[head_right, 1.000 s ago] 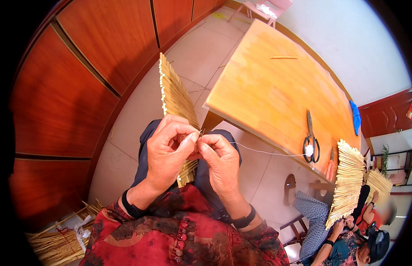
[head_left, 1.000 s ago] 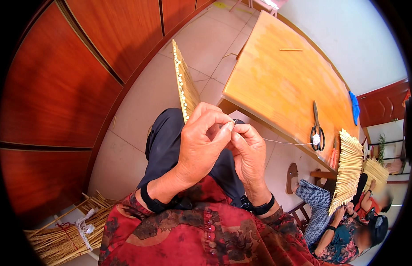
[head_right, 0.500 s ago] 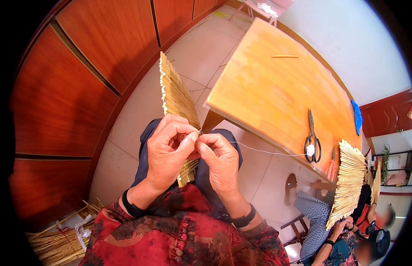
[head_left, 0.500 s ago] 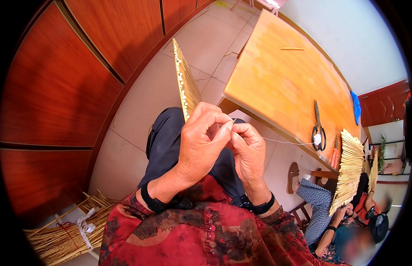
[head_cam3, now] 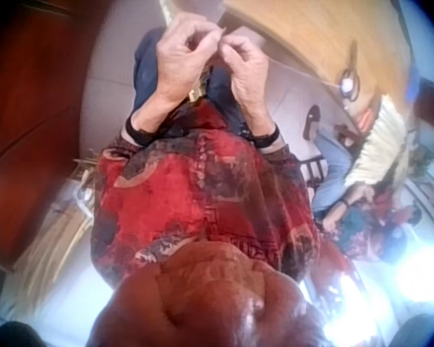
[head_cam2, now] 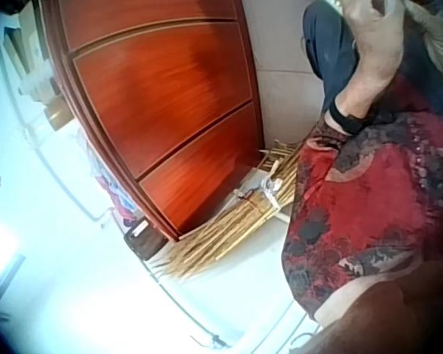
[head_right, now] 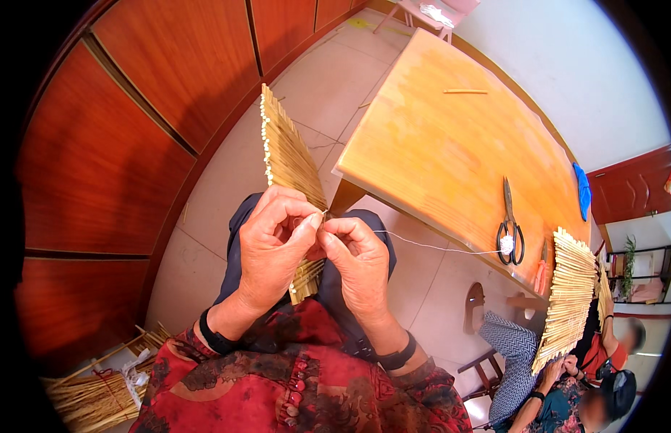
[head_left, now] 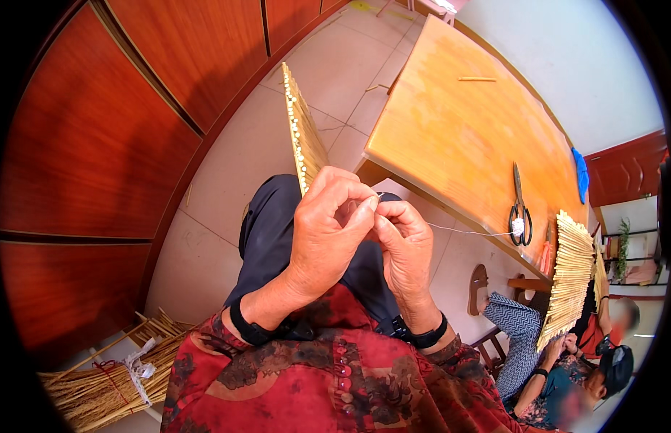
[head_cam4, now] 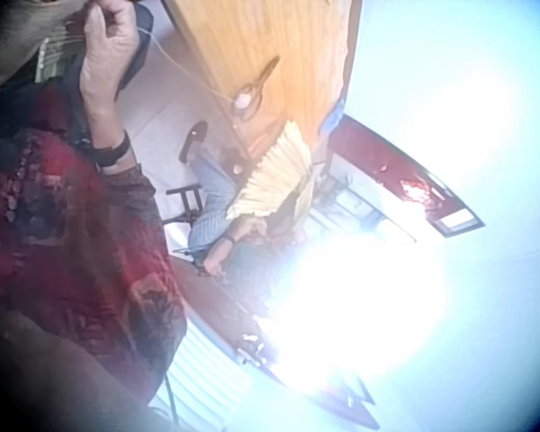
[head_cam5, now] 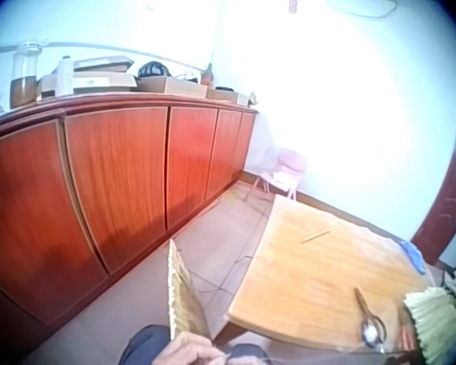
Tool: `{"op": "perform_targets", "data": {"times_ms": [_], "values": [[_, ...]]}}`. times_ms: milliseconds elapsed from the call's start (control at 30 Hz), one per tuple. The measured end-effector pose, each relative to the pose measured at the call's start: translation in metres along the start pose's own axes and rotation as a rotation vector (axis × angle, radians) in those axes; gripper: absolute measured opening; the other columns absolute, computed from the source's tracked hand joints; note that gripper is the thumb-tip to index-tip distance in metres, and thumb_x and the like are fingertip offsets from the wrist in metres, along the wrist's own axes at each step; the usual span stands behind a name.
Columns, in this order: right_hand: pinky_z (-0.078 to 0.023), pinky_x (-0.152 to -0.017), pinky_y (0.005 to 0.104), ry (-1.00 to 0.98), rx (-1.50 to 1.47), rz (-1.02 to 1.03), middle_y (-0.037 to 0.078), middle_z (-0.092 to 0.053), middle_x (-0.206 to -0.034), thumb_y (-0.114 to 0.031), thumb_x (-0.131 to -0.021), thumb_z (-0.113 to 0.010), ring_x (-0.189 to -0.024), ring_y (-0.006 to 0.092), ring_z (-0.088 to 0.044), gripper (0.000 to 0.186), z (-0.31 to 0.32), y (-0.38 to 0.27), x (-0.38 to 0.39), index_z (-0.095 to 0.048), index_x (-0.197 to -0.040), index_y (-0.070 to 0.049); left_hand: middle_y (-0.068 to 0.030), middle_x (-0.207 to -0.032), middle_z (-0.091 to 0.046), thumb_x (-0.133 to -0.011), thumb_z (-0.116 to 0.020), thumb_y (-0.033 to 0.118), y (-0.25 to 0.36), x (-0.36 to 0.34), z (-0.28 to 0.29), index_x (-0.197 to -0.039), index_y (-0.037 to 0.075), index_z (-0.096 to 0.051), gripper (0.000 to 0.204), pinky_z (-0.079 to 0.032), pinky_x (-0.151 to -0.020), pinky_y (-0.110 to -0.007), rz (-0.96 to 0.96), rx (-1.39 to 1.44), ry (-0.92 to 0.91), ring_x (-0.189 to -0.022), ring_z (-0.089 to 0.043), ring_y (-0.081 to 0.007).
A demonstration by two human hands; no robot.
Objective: The person sews together bundles of straw to create a mat, using a needle, thread, and a thimble to push the needle through the material, and cutting the thread with scissors.
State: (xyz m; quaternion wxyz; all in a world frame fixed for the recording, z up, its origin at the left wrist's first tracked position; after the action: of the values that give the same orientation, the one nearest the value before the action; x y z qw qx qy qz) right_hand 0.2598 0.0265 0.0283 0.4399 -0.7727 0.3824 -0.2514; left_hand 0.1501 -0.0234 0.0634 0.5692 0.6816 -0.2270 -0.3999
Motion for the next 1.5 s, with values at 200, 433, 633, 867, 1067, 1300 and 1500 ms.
{"op": "perform_targets", "data": {"times_ms": [200,433,633,867,1067,1300,1500], "values": [[-0.048,-0.072,0.0257,-0.009,0.037,0.025,0.006,-0.058,-0.088,-0.003,-0.085,-0.055,-0.08,0.0135,-0.057,0.011,0.0,-0.001,0.001,-0.054,-0.094,0.002,-0.0057,-0.081,-0.049,-0.074,-0.059,-0.005,-0.001,0.0,0.0,-0.079,0.0,-0.057,0.006,-0.042,-0.059,-0.023,0.04,0.015,0.001,-0.07,-0.05,-0.0121],[-0.048,-0.073,0.025,0.001,0.084,0.041,0.005,-0.058,-0.089,-0.002,-0.084,-0.055,-0.08,0.0117,-0.056,0.011,0.002,0.0,0.001,-0.054,-0.095,0.002,-0.0047,-0.083,-0.049,-0.076,-0.059,-0.003,-0.005,0.001,-0.001,-0.079,-0.001,-0.058,0.004,-0.041,-0.06,-0.021,0.138,0.117,-0.015,-0.072,-0.049,-0.0096],[-0.048,-0.072,0.0247,0.008,0.097,0.069,0.006,-0.058,-0.088,-0.001,-0.085,-0.054,-0.079,0.0124,-0.057,0.01,0.0,-0.003,0.001,-0.054,-0.094,0.002,-0.0042,-0.083,-0.049,-0.077,-0.058,-0.002,-0.009,0.001,-0.001,-0.079,-0.001,-0.058,0.002,-0.041,-0.06,-0.021,0.2,0.169,-0.022,-0.071,-0.049,-0.0084],[-0.051,-0.069,0.0276,0.033,0.076,0.016,0.009,-0.058,-0.084,-0.002,-0.085,-0.053,-0.073,0.0159,-0.06,0.009,0.0,-0.003,0.0,-0.053,-0.093,0.004,-0.0042,-0.083,-0.049,-0.076,-0.059,-0.003,-0.009,0.001,0.001,-0.078,-0.001,-0.057,0.003,-0.041,-0.06,-0.021,0.18,0.157,0.001,-0.07,-0.049,-0.0086],[-0.051,-0.07,0.0283,0.028,0.055,0.027,0.009,-0.058,-0.084,-0.003,-0.085,-0.053,-0.074,0.0165,-0.059,0.01,-0.002,-0.004,0.0,-0.053,-0.092,0.004,-0.0026,-0.085,-0.047,-0.074,-0.056,-0.008,0.0,-0.001,0.002,-0.078,-0.001,-0.056,0.008,-0.038,-0.057,-0.017,0.025,-0.029,-0.014,-0.067,-0.047,-0.0048],[-0.051,-0.07,0.0285,0.03,0.047,0.016,0.01,-0.057,-0.085,-0.002,-0.085,-0.053,-0.074,0.0165,-0.059,0.01,-0.002,-0.003,-0.001,-0.053,-0.092,0.005,-0.0055,-0.081,-0.048,-0.073,-0.059,-0.005,0.002,-0.001,0.002,-0.078,0.0,-0.056,0.008,-0.041,-0.054,-0.023,-0.019,-0.056,0.003,-0.066,-0.05,-0.0113],[-0.052,-0.07,0.0296,0.024,0.027,0.02,0.01,-0.058,-0.086,-0.002,-0.085,-0.053,-0.074,0.0174,-0.06,0.01,-0.001,-0.002,-0.002,-0.053,-0.092,0.004,-0.002,-0.084,-0.047,-0.074,-0.056,-0.008,0.001,0.0,0.001,-0.079,0.0,-0.057,0.01,-0.037,-0.057,-0.017,-0.018,-0.061,-0.011,-0.068,-0.045,-0.0049]]}}
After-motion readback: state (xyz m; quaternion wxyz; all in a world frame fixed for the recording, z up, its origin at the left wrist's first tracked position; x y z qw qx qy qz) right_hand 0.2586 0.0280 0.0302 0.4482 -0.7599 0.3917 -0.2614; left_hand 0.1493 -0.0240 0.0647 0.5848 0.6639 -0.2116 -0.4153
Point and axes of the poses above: each hand's wrist, its own x-axis away from the middle knuckle, its own z-axis out of the back of the hand, y = z × x, the point moved 6 cm from there along -x, towards the middle knuckle
